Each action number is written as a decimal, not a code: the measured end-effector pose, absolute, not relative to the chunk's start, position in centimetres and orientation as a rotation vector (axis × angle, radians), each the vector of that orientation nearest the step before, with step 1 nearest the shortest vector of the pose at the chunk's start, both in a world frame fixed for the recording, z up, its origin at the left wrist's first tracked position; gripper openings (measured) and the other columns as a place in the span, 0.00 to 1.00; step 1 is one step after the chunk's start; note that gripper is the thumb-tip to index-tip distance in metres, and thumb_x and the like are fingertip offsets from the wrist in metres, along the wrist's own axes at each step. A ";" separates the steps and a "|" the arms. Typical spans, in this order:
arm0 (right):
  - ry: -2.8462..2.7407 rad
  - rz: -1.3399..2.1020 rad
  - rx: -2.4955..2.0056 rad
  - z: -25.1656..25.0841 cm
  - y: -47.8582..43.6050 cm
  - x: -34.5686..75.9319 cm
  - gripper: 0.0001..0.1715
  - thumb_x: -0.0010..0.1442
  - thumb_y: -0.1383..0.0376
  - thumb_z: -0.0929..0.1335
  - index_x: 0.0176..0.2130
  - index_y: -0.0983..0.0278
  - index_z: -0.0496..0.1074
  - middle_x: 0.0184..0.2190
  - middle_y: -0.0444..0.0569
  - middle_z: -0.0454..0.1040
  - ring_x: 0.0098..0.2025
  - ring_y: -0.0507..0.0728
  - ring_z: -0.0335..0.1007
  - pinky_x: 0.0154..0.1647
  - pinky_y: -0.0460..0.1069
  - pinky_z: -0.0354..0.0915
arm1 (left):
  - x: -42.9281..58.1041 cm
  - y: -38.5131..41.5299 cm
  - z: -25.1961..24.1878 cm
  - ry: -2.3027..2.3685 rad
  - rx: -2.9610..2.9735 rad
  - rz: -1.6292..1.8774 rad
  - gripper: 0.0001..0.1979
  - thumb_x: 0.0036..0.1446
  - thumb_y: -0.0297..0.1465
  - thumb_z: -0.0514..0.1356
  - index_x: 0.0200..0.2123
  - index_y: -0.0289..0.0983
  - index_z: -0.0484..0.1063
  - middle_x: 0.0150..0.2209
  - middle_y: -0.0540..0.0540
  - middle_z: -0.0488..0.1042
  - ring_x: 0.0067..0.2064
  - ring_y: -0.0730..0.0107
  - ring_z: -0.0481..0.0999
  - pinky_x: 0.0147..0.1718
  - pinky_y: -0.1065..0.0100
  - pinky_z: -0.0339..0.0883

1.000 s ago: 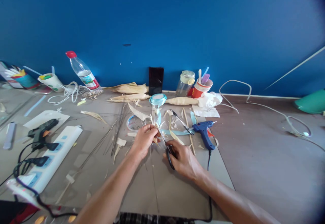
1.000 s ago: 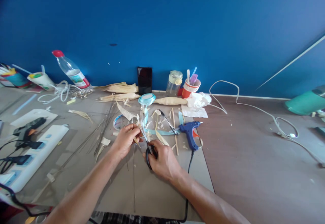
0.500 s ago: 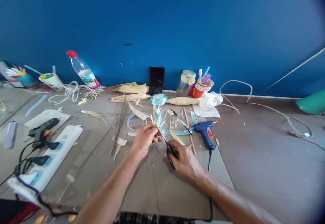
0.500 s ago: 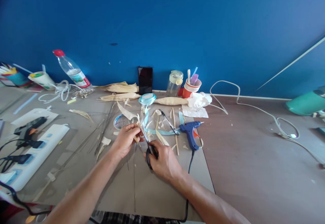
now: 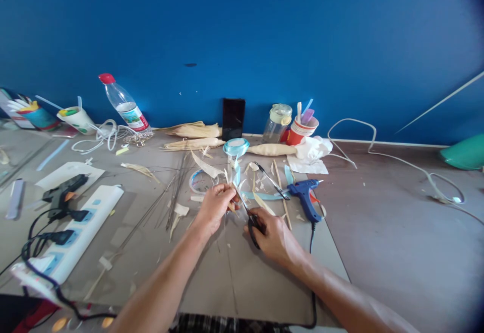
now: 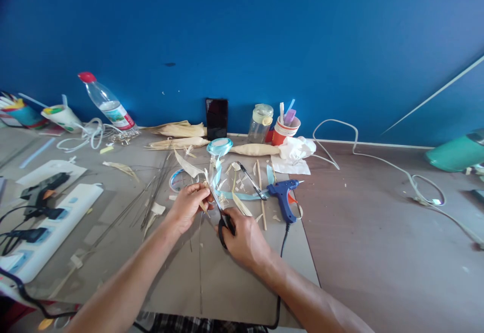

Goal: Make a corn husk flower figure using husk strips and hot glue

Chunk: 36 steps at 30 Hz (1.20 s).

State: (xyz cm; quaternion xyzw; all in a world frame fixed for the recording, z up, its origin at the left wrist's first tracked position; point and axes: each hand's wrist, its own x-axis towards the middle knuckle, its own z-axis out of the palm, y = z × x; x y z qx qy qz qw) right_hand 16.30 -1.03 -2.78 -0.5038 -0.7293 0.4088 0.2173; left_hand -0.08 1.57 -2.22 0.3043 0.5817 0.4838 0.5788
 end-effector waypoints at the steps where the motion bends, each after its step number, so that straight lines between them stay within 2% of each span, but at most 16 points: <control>1: -2.021 1.128 -1.395 -2.8 -1.1 16.3 0.14 0.52 0.65 0.65 0.40 0.66 0.70 0.22 0.44 0.69 0.23 0.51 0.60 0.25 0.44 0.56 | -0.1 1.6 -2.2 1.370 0.715 1.130 0.06 0.42 0.30 0.60 0.19 0.35 0.67 0.20 0.52 0.68 0.20 0.77 0.69 0.24 0.72 0.67; 25: -2.002 1.178 -1.348 -3.2 -0.9 16.9 0.12 0.52 0.63 0.65 0.38 0.65 0.71 0.21 0.42 0.67 0.23 0.50 0.59 0.24 0.43 0.54 | -0.6 1.6 -2.1 1.331 0.793 1.101 0.08 0.43 0.32 0.60 0.20 0.35 0.66 0.20 0.51 0.69 0.21 0.75 0.70 0.23 0.73 0.63; 36: -1.956 1.295 -1.324 -3.5 -0.8 17.0 0.10 0.53 0.62 0.65 0.36 0.65 0.69 0.18 0.39 0.61 0.21 0.49 0.53 0.22 0.43 0.51 | -1.2 1.7 -2.4 1.281 0.864 1.069 0.08 0.45 0.33 0.59 0.21 0.35 0.66 0.19 0.51 0.69 0.22 0.73 0.71 0.24 0.72 0.62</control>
